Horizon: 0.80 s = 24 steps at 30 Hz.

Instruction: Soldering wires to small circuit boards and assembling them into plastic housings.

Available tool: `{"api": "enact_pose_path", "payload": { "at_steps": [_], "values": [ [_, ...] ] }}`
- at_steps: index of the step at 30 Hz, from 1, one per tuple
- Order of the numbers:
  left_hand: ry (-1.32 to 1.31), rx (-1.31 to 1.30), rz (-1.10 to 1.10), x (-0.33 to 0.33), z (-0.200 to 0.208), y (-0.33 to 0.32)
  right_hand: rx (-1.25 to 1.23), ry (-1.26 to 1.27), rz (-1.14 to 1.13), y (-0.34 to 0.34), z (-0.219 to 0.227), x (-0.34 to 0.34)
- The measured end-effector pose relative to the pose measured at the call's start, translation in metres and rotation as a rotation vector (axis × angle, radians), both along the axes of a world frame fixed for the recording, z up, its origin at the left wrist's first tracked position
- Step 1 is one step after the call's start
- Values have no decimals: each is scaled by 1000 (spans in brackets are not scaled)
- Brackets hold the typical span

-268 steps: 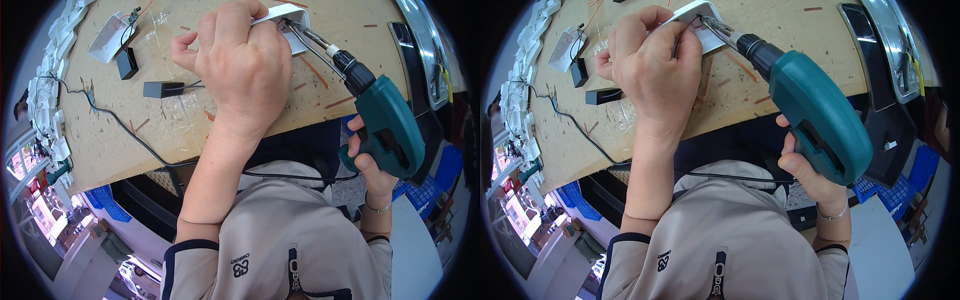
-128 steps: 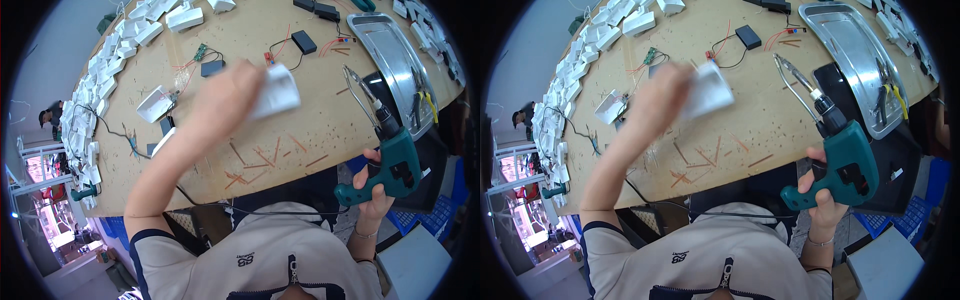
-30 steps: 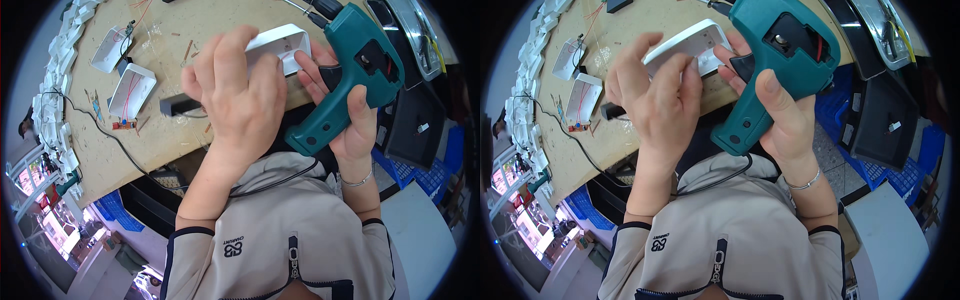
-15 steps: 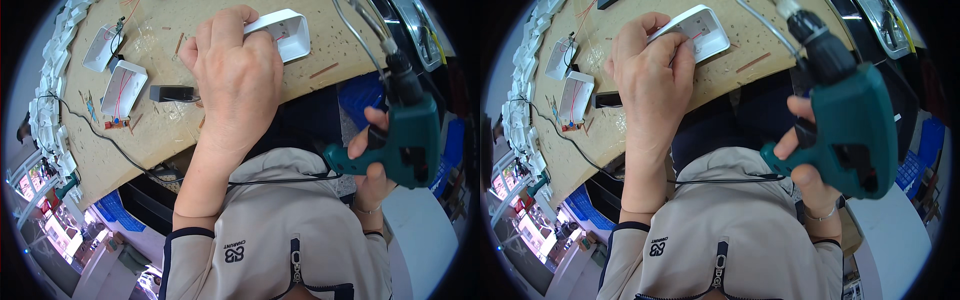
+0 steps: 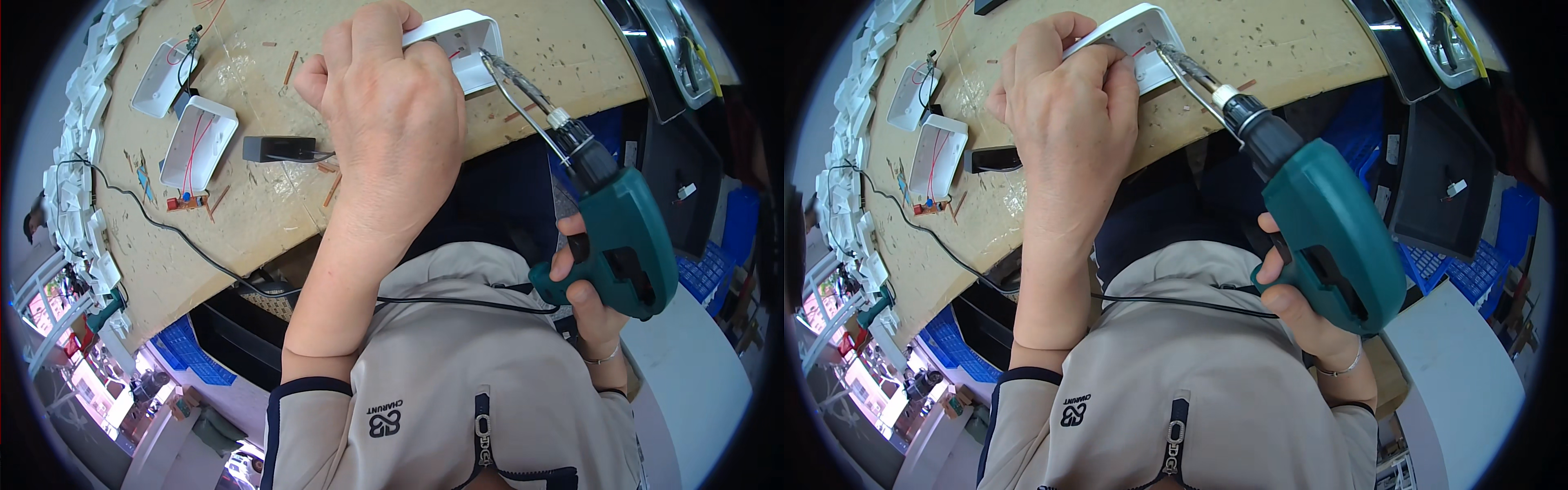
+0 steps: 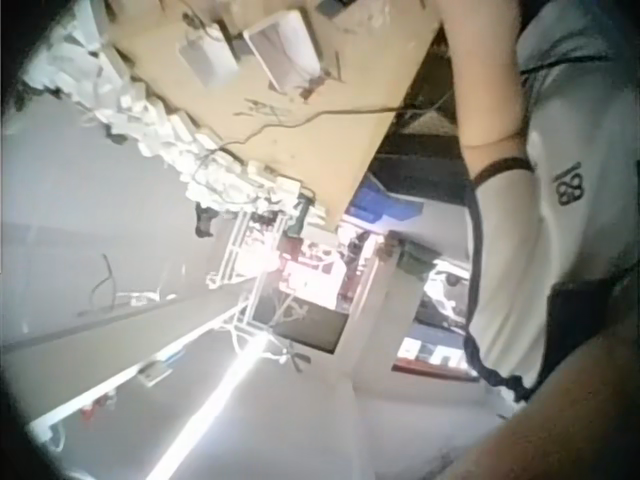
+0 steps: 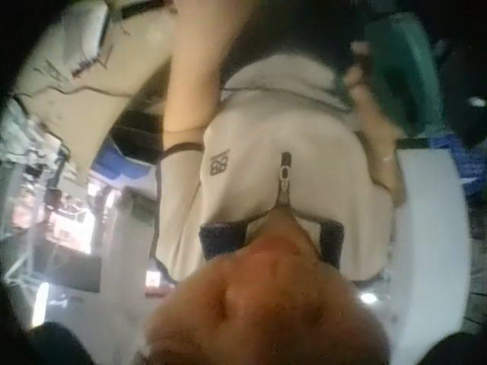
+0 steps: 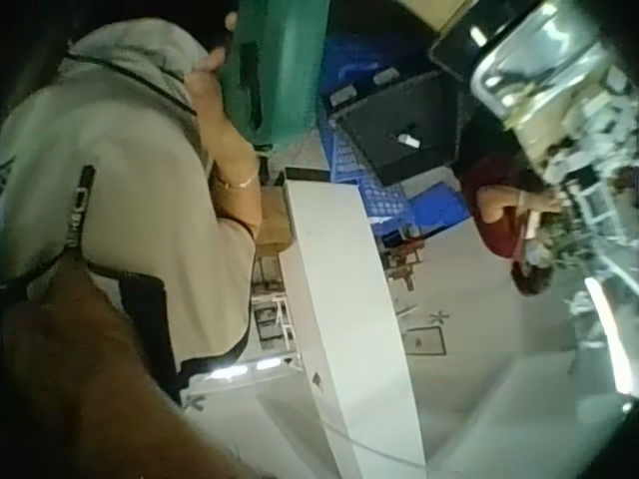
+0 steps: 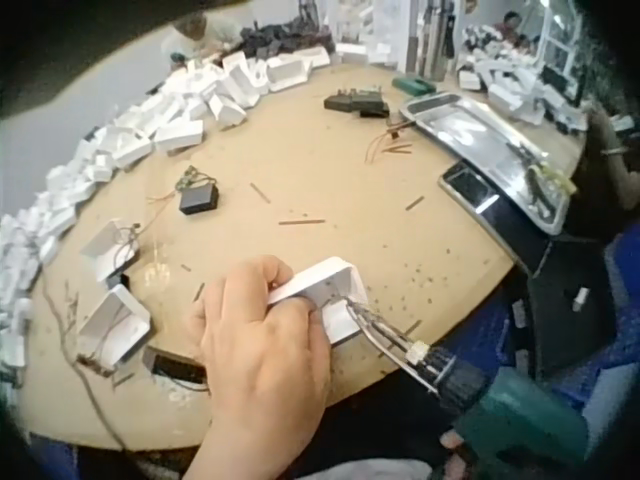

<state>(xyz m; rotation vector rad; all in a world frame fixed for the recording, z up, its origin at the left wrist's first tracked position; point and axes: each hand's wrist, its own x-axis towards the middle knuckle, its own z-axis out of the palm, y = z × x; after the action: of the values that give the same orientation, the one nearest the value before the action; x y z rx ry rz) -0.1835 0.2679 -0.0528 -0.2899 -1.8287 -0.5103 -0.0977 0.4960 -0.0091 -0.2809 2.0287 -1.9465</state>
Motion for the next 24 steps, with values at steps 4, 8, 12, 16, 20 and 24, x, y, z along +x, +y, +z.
{"api": "enact_pose_path", "payload": {
  "at_steps": [4, 8, 12, 16, 20, 24],
  "values": [
    [186, 66, -83, -5, -7, -2, -9, -80, -29, -4, 3, -1],
    [105, 76, -85, 4, -7, -2, 30, -148, -5, -4, 4, -2],
    [177, 69, -85, -5, -9, -3, 66, -164, 34, -3, 6, -5],
    [162, 74, -68, -4, -9, -2, 70, -157, 16, -5, 8, -6],
    [83, 76, -48, 4, -7, -3, 80, -152, 30, -5, 9, -7],
    [-776, -57, 282, 37, 51, 13, 128, -202, 35, -3, 13, -9]
  ]
}}
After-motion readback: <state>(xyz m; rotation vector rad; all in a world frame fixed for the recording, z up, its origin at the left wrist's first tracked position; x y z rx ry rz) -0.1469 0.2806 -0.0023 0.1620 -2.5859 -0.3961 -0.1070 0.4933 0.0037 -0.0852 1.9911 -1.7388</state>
